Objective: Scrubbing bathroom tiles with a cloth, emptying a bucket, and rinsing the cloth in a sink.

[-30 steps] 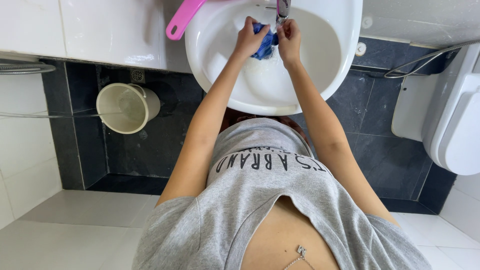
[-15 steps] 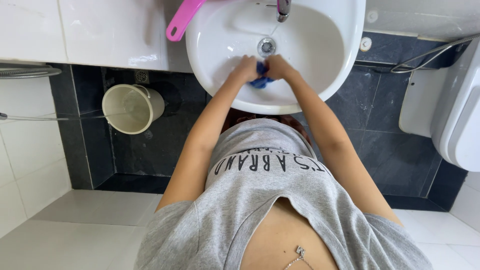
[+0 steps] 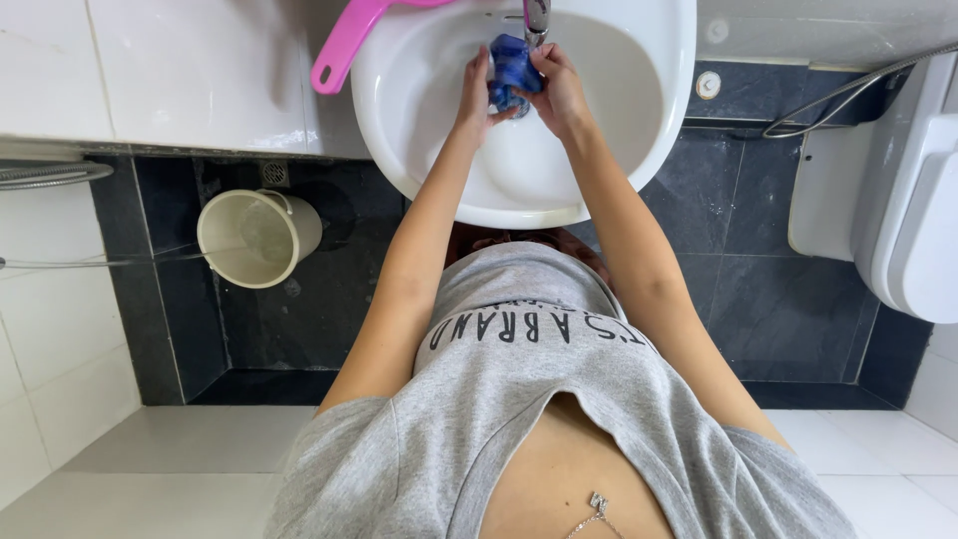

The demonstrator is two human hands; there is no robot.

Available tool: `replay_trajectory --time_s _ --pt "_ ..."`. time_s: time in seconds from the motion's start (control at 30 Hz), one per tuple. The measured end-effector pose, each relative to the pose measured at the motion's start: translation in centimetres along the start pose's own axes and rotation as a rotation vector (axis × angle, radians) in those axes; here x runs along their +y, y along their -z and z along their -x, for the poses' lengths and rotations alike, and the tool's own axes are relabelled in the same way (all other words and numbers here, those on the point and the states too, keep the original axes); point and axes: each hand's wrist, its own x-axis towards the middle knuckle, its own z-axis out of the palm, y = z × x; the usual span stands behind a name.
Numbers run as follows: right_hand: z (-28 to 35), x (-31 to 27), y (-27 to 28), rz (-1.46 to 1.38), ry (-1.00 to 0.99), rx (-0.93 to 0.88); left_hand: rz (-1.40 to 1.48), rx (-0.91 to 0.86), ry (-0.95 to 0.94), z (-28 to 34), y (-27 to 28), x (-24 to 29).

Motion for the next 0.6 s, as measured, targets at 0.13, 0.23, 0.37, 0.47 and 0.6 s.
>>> replay_trajectory --time_s 0.13,0.23,0.37,0.47,0.6 --pt "-0.6 0.2 -2.2 -0.261 -0.128 0.148 0.005 -0.005 -0.186 -6.6 -0.6 -3.6" --pt "-1.7 0.9 -2.0 -0.189 -0.119 0.315 -0.297 0.182 -0.387 -7.3 -2.4 -4.3" --pt "-3.9 3.0 2.2 0.578 0.324 0.477 -0.75 0.439 -0.574 -6.5 -2.3 -4.0" --pt "-2.8 2.2 2.4 0.911 0.565 0.548 -0.757 0.403 -0.532 -6.5 -2.1 -3.0" --pt "1.0 0.1 -0.3 1.261 1.063 0.487 -0.458 0.165 -0.31 -5.9 0.2 -2.6"
